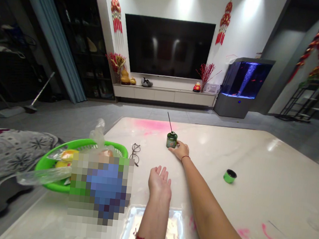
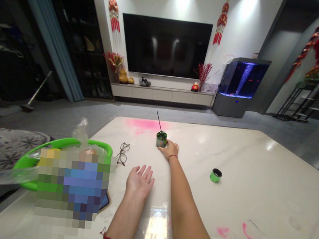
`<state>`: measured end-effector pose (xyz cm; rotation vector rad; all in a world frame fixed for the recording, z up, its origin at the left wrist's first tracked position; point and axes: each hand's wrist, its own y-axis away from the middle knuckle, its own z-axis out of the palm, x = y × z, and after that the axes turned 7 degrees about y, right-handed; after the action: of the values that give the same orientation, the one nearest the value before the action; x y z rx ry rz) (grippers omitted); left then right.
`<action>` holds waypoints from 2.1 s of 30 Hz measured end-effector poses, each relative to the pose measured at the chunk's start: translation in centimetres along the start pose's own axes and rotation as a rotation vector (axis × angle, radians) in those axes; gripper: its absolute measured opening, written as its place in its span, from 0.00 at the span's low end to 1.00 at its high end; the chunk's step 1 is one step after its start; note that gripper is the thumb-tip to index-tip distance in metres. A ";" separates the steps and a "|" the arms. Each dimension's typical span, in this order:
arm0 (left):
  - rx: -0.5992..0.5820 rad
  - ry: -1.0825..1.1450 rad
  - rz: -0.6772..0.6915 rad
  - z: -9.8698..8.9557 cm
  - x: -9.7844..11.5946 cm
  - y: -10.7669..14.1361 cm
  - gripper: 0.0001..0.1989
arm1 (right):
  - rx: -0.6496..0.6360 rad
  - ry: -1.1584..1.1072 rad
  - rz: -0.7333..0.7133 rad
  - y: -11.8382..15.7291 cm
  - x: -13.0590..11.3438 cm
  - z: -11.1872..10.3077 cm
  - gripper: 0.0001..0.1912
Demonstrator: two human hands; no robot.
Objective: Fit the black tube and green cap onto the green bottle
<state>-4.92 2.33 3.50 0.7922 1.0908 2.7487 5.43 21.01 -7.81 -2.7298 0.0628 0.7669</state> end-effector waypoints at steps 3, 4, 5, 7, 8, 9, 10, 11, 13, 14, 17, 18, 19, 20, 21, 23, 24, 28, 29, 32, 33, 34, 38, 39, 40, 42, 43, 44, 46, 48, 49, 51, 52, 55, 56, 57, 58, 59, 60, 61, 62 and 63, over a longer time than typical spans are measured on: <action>-0.001 0.019 0.004 -0.1 0.1 0.1 0.24 | 0.002 -0.002 0.010 -0.1 0.1 0.1 0.28; 0.000 0.024 0.007 -0.2 0.2 0.2 0.23 | 0.002 -0.004 0.012 -0.1 0.1 0.1 0.28; 0.001 0.028 0.009 -0.2 0.2 0.2 0.23 | 0.002 -0.006 0.012 -0.1 0.1 0.1 0.28; -0.003 0.035 0.009 -0.2 0.2 0.3 0.22 | 0.001 -0.012 0.013 0.0 0.1 0.2 0.28; -0.008 0.038 0.006 -0.2 0.2 0.3 0.22 | 0.000 -0.016 0.013 0.0 0.1 0.2 0.29; -0.013 0.040 0.002 -0.2 0.2 0.4 0.22 | -0.001 -0.019 0.015 0.0 0.1 0.2 0.29; -0.019 0.041 -0.001 -0.2 0.2 0.4 0.22 | -0.002 -0.023 0.016 -0.1 0.2 0.2 0.29; -0.024 0.042 -0.003 -0.2 0.2 0.4 0.23 | -0.003 -0.028 0.018 -0.1 0.2 0.2 0.29; -0.031 0.044 -0.007 -0.2 0.2 0.3 0.23 | -0.007 -0.043 0.023 -0.1 0.2 0.3 0.29; -0.033 0.047 -0.008 -0.2 0.1 0.3 0.23 | -0.011 -0.052 0.027 -0.2 0.3 0.3 0.29; -0.044 0.055 -0.016 -0.1 0.1 0.1 0.22 | -0.031 -0.092 0.037 -0.2 0.4 0.2 0.30; -0.050 0.056 -0.020 -0.1 0.1 0.1 0.21 | -0.040 -0.111 0.037 -0.1 0.4 0.2 0.30; -0.058 0.057 -0.027 -0.1 0.1 0.0 0.20 | -0.048 -0.131 0.035 0.0 0.5 0.1 0.30; -0.071 0.059 -0.034 0.0 0.1 -0.1 0.18 | -0.056 -0.155 0.033 0.1 0.5 0.0 0.30; -0.087 0.062 -0.042 0.0 0.1 -0.2 0.16 | -0.063 -0.181 0.033 0.2 0.5 -0.2 0.30; -0.125 0.071 -0.050 0.0 0.0 -0.4 0.13 | -0.072 -0.238 0.041 0.6 0.5 -0.4 0.30; -0.137 0.077 -0.049 0.0 0.0 -0.6 0.12 | -0.075 -0.269 0.050 0.8 0.5 -0.5 0.30; -0.134 0.071 0.008 0.0 -0.2 -1.2 0.09 | -0.085 -0.405 0.106 1.8 0.4 -0.8 0.34; -0.126 0.049 0.029 -0.1 -0.3 -1.4 0.08 | -0.092 -0.445 0.122 2.2 0.3 -1.0 0.35; -0.123 -0.094 0.111 -0.4 -0.5 -2.1 0.07 | -0.133 -0.569 0.163 4.0 0.5 -1.8 0.35; -0.123 -0.124 0.124 -0.5 -0.6 -2.4 0.06 | -0.151 -0.608 0.167 4.8 0.7 -2.2 0.35; -0.121 -0.145 0.136 -0.7 -0.7 -2.7 0.06 | -0.170 -0.641 0.168 5.7 1.0 -2.7 0.35; -0.109 -0.260 0.241 -0.9 -0.9 -3.9 0.09 | -0.264 -0.843 0.191 9.5 2.5 -5.2 0.37; -0.107 -0.299 0.282 -0.9 -0.8 -4.2 0.11 | -0.278 -0.873 0.179 10.4 2.9 -5.7 0.38; -0.102 -0.340 0.325 -1.0 -0.7 -4.5 0.13 | -0.290 -0.883 0.164 11.1 3.3 -6.2 0.37; -0.088 -0.420 0.420 -1.0 -0.4 -4.9 0.21 | -0.312 -0.839 0.114 12.1 3.7 -7.0 0.38; -0.080 -0.470 0.474 -1.1 -0.3 -5.0 0.26 | -0.316 -0.766 0.079 12.4 3.8 -7.3 0.39; -0.081 -0.559 0.554 -1.2 -0.2 -5.1 0.29 | -0.306 -0.657 0.027 12.6 3.8 -7.6 0.40; -0.068 -1.077 0.867 -1.4 -0.2 -5.2 0.34 | -0.252 -0.330 -0.127 12.7 3.6 -8.6 0.42; -0.052 -1.543 1.032 -1.5 -0.6 -5.2 0.35 | -0.165 0.112 -0.316 12.5 3.2 -10.1 0.41; -0.054 -1.720 1.068 -1.6 -1.0 -5.2 0.35 | -0.122 0.321 -0.364 12.3 2.9 -10.9 0.41; -0.080 -1.960 1.097 -1.5 -1.7 -5.3 0.35 | -0.061 0.591 -0.363 12.0 2.4 -12.6 0.42; -0.095 -2.025 1.100 -1.5 -2.1 -5.4 0.36 | -0.048 0.662 -0.358 11.9 2.2 -13.3 0.41; -0.124 -2.102 1.055 -1.3 -2.8 -5.5 0.38 | -0.036 0.755 -0.351 11.6 1.9 -14.5 0.41; -0.130 -2.111 1.033 -1.3 -2.9 -5.5 0.38 | -0.041 0.766 -0.351 11.5 1.9 -14.6 0.41; -0.130 -2.113 1.014 -1.3 -2.8 -5.5 0.38 | -0.048 0.770 -0.351 11.5 1.9 -14.6 0.41; -0.124 -2.104 1.001 -1.3 -2.7 -5.4 0.38 | -0.057 0.763 -0.351 11.4 2.1 -14.5 0.40; -0.113 -2.077 0.993 -1.3 -2.6 -5.3 0.38 | -0.063 0.744 -0.349 11.4 2.2 -14.4 0.38; -0.102 -2.024 0.990 -1.3 -2.5 -5.2 0.36 | -0.065 0.708 -0.343 11.3 2.4 -14.3 0.35; -0.098 -1.949 0.986 -1.3 -2.4 -5.1 0.33 | -0.064 0.660 -0.329 11.3 2.6 -14.1 0.28; -0.099 -1.867 0.980 -1.4 -2.3 -5.0 0.27 | -0.060 0.605 -0.312 11.2 2.9 -14.0 0.21; -0.107 -1.790 0.974 -1.4 -2.2 -4.9 0.21 | -0.051 0.551 -0.290 11.2 3.1 -13.8 0.16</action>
<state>-4.26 4.54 -1.54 3.1139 0.0360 1.0109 13.65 6.34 -1.31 -2.8235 -0.2308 -0.0702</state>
